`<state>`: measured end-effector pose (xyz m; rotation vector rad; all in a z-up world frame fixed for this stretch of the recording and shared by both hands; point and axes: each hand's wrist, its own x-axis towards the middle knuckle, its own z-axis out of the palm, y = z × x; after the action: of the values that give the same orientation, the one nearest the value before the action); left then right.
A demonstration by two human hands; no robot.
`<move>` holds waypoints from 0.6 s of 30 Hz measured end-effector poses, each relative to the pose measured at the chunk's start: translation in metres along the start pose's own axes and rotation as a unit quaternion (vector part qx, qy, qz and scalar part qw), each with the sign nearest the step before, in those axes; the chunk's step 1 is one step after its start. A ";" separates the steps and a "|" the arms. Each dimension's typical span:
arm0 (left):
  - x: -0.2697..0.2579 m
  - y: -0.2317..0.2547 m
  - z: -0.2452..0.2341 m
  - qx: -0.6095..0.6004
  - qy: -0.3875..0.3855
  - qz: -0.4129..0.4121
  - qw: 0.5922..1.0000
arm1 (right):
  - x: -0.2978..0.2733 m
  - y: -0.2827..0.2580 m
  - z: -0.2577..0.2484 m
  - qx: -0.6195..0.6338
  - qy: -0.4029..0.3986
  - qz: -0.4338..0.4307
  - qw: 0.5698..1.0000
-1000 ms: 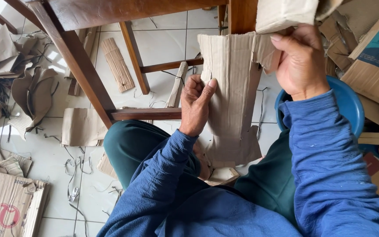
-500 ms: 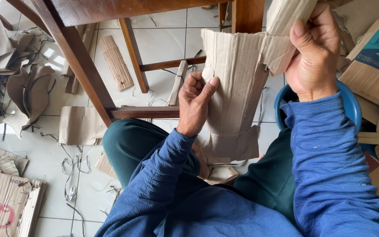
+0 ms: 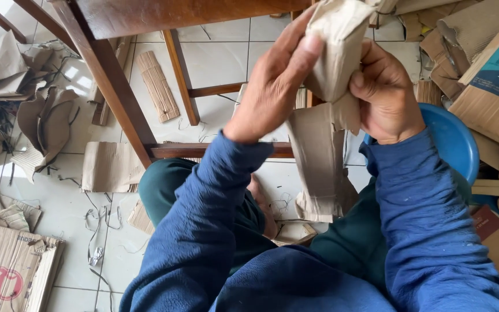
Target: The person wraps a wooden furniture leg with corrugated cardboard and secures it by hand using multiple pieces of wire.
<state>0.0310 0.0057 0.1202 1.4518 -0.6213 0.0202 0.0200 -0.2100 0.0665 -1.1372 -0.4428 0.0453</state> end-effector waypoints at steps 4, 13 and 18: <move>0.010 0.009 -0.005 -0.141 -0.038 -0.034 0.989 | 0.001 -0.005 0.010 -0.049 0.070 -0.016 0.996; 0.028 -0.015 -0.009 -0.088 0.041 -0.020 0.995 | 0.010 0.011 0.020 -0.115 0.222 -0.091 0.964; 0.037 -0.042 -0.001 -0.020 0.182 0.134 0.974 | 0.016 0.017 0.007 -0.146 0.242 -0.129 0.950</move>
<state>0.0787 -0.0126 0.0971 1.2745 -0.5062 0.4721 0.0353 -0.1922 0.0595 -1.3206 -0.1549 -0.5353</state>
